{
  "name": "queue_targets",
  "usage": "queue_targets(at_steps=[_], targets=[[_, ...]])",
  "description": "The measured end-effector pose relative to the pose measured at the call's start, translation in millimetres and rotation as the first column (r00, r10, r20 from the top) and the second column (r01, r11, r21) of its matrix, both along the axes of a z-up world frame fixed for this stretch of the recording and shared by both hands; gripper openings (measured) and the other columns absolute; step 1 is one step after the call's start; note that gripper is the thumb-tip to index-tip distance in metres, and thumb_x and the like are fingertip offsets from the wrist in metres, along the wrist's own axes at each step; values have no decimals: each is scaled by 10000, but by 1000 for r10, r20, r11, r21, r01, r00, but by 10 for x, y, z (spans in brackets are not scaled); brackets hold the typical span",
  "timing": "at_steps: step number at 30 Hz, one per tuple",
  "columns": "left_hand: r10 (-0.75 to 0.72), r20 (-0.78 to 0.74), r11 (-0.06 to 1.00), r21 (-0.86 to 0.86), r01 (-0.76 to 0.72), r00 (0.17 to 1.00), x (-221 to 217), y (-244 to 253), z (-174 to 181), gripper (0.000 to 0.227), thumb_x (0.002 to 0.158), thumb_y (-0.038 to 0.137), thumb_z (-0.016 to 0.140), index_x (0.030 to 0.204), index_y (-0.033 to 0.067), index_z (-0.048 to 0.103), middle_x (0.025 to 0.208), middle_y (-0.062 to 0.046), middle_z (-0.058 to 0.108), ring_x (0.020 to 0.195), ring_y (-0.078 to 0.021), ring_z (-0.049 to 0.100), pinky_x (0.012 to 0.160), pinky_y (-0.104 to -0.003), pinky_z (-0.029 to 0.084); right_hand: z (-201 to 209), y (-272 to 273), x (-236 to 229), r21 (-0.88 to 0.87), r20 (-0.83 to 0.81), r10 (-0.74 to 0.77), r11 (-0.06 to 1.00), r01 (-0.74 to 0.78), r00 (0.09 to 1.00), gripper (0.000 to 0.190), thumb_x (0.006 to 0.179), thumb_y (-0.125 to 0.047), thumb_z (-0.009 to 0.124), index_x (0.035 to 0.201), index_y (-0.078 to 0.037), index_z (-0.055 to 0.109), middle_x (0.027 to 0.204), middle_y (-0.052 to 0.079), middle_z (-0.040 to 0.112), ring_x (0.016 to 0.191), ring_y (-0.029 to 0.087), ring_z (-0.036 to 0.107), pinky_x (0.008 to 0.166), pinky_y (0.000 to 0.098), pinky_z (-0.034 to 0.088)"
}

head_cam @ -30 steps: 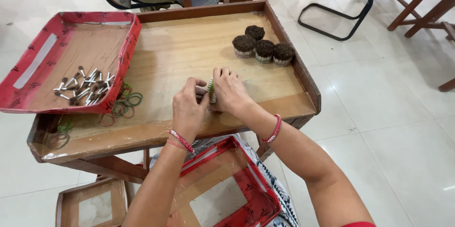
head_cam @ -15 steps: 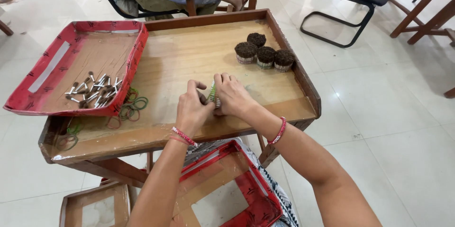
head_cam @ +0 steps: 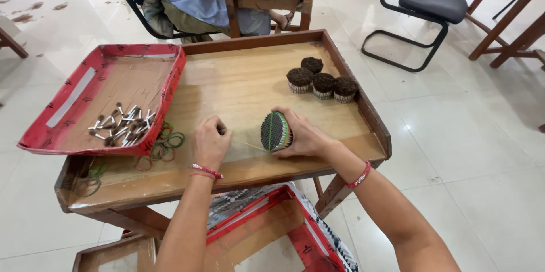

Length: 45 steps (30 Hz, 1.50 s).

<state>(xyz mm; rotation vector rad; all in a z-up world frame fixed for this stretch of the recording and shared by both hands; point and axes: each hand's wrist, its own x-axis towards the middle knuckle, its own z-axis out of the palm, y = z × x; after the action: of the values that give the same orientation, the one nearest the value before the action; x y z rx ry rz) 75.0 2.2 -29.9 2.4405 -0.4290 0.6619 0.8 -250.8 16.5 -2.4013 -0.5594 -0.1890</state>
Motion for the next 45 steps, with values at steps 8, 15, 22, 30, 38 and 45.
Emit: queue_targets(at_steps=[8, 15, 22, 30, 38, 45], targets=[[-142, -13, 974, -179, 137, 990, -451, -109, 359, 129, 783, 117, 744, 758, 37, 646, 805, -127, 650, 717, -311, 659, 648, -428, 530, -264, -178, 105, 100, 138, -208, 976, 195, 968, 1090, 555, -354, 995, 1422, -39, 414, 1296, 233, 605, 1213, 409, 591, 1035, 446, 474], [-41, 2, 908, -416, 38, 999, -515, 80, 577, 41, 825, 34, 669, 801, 10, 646, 777, -109, 633, 664, -226, 642, 621, -345, 504, 38, -96, -77, 25, 37, -71, 997, 70, 997, 1061, 587, -353, 944, 1454, -49, 415, 1287, 211, 620, 1215, 384, 611, 1035, 434, 503], [-358, 96, 804, -475, 358, 929, -1101, -41, 747, 14, 781, -11, 623, 782, -2, 612, 757, -96, 590, 609, -156, 569, 555, -297, 462, -97, -260, 162, 26, 55, -210, 978, 209, 976, 1089, 551, -365, 983, 1417, -25, 415, 1272, 240, 603, 1234, 398, 568, 1066, 447, 459], [-119, -54, 775, -629, 59, 991, -631, 280, 50, 22, 814, -14, 605, 801, -18, 622, 793, -125, 592, 671, -212, 547, 551, -337, 423, 109, -128, 25, 95, -175, -101, 988, 119, 979, 1042, 535, -373, 923, 1414, -67, 453, 1195, 175, 707, 1159, 315, 694, 1040, 381, 541], [-271, -92, 928, -290, 235, 958, -411, -311, 255, 263, 782, 64, 690, 1043, 32, 679, 976, -154, 677, 848, -323, 692, 754, -423, 563, 63, 426, 108, -138, 101, -140, 979, 153, 985, 1014, 571, -175, 922, 1414, 19, 391, 1308, 245, 539, 1254, 416, 526, 1058, 447, 461], [-385, 0, 824, -450, 344, 923, -535, -325, 446, 238, 892, 59, 710, 1122, 3, 680, 1052, -159, 703, 890, -284, 734, 774, -360, 605, -115, 548, 368, -182, 226, -219, 948, 262, 949, 1011, 579, -169, 923, 1405, 70, 392, 1300, 273, 539, 1251, 442, 523, 1046, 454, 466]])
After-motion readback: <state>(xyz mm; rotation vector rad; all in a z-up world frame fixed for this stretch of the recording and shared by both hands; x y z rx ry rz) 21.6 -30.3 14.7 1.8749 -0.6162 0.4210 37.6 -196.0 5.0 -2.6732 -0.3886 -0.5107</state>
